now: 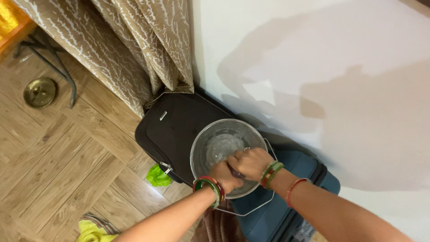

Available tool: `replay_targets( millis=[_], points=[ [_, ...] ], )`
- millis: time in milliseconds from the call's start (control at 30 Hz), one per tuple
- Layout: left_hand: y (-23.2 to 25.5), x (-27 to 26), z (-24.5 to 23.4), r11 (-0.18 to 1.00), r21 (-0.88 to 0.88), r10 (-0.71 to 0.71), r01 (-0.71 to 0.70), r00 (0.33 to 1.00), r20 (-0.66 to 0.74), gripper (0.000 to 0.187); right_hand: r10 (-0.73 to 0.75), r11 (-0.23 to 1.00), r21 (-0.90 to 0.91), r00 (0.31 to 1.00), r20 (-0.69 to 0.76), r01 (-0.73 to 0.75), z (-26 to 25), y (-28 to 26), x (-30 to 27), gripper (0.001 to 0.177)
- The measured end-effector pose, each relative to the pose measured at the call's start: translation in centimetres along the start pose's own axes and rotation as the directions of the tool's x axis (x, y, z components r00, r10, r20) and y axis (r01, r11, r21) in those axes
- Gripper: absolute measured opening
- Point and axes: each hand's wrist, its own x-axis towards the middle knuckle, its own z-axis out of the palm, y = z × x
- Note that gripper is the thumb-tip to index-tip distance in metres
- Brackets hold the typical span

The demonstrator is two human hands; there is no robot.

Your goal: The person washes a cloth in a bucket and then uses the wet cloth to wipe the window panes and the bottom metal tracks of a window frame.

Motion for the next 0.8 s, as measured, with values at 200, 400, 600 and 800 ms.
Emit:
replay_targets(
  millis=[200, 400, 600, 800],
  points=[
    [1.3, -0.2, -1.0, 0.994, 0.084, -0.053, 0.062, 0.992, -0.111, 0.061, 0.237, 0.964, 0.049, 0.927, 0.29, -0.261, 0.7, -0.1, 2.3, 0.026],
    [1.6, 0.7, -1.5, 0.876, 0.461, 0.205, -0.141, 0.974, -0.092, 0.055, 0.394, 0.835, 0.121, 0.737, 0.549, -0.537, 0.2, 1.5, 3.1, 0.045],
    [2.6, -1.4, -3.5, 0.874, 0.442, 0.278, -0.2, 0.954, -0.117, 0.068, 0.2, 0.641, 0.671, 0.925, 0.324, -0.373, -2.3, 3.3, -0.3, 0.065],
    [3.3, -2.6, -5.3, 0.94, 0.27, 0.261, -0.207, 0.948, -0.182, 0.068, 0.349, 0.865, 0.397, 0.936, -0.037, -0.307, -5.1, 0.5, -2.3, 0.051]
  ],
)
